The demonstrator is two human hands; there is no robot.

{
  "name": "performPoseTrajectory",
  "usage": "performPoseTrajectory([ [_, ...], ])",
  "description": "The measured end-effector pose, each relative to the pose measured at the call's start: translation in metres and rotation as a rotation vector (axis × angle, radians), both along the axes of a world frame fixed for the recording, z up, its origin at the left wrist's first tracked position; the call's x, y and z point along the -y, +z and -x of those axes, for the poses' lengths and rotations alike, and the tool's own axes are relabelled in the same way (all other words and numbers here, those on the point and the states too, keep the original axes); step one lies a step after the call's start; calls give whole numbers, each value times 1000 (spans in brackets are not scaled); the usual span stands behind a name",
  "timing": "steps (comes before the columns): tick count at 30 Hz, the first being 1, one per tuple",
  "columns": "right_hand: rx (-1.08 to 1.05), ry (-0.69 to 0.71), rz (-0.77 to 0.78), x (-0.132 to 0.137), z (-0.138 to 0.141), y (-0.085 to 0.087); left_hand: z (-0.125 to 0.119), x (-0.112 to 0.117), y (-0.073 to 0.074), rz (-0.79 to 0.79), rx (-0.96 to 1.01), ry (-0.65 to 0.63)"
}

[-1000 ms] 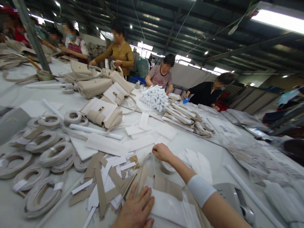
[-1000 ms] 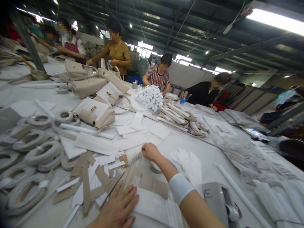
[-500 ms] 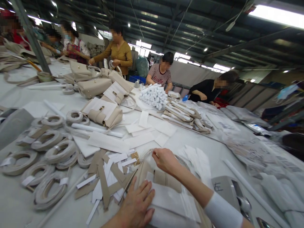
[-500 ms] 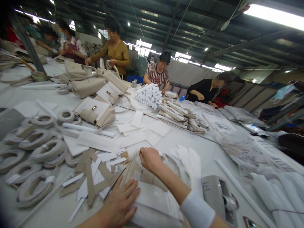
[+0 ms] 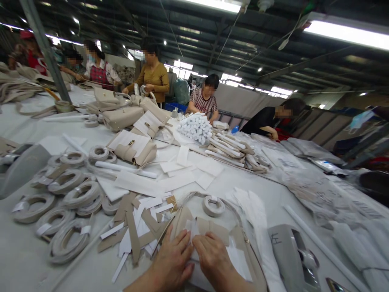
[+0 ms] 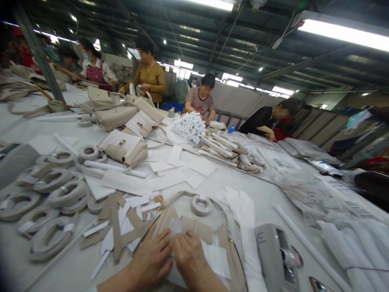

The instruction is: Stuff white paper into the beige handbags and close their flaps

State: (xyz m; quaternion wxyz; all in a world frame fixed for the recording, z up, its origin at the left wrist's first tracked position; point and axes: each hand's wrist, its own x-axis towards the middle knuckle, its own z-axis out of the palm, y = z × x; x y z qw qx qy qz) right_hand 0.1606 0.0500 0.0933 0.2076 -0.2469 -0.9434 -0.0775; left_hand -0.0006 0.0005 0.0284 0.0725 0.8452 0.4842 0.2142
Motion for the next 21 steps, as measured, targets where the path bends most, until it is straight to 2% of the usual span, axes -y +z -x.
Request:
performPoseTrajectory([
  [4, -53, -28, -63, -15, 4, 26, -1, 1, -2, -48, -8, 13],
  [7, -58, -30, -95, -13, 10, 32, -1, 0, -4, -88, -9, 26],
  [9, -45, 0, -121, -3, 13, 26, -2, -1, -6, -111, -1, 29],
  [15, -71, 36, -157, 29, 6, -11, -3, -2, -9, -137, -15, 18],
  [21, -131, -8, -113, 28, -3, -16, 0, 0, -13, -92, -7, 16],
])
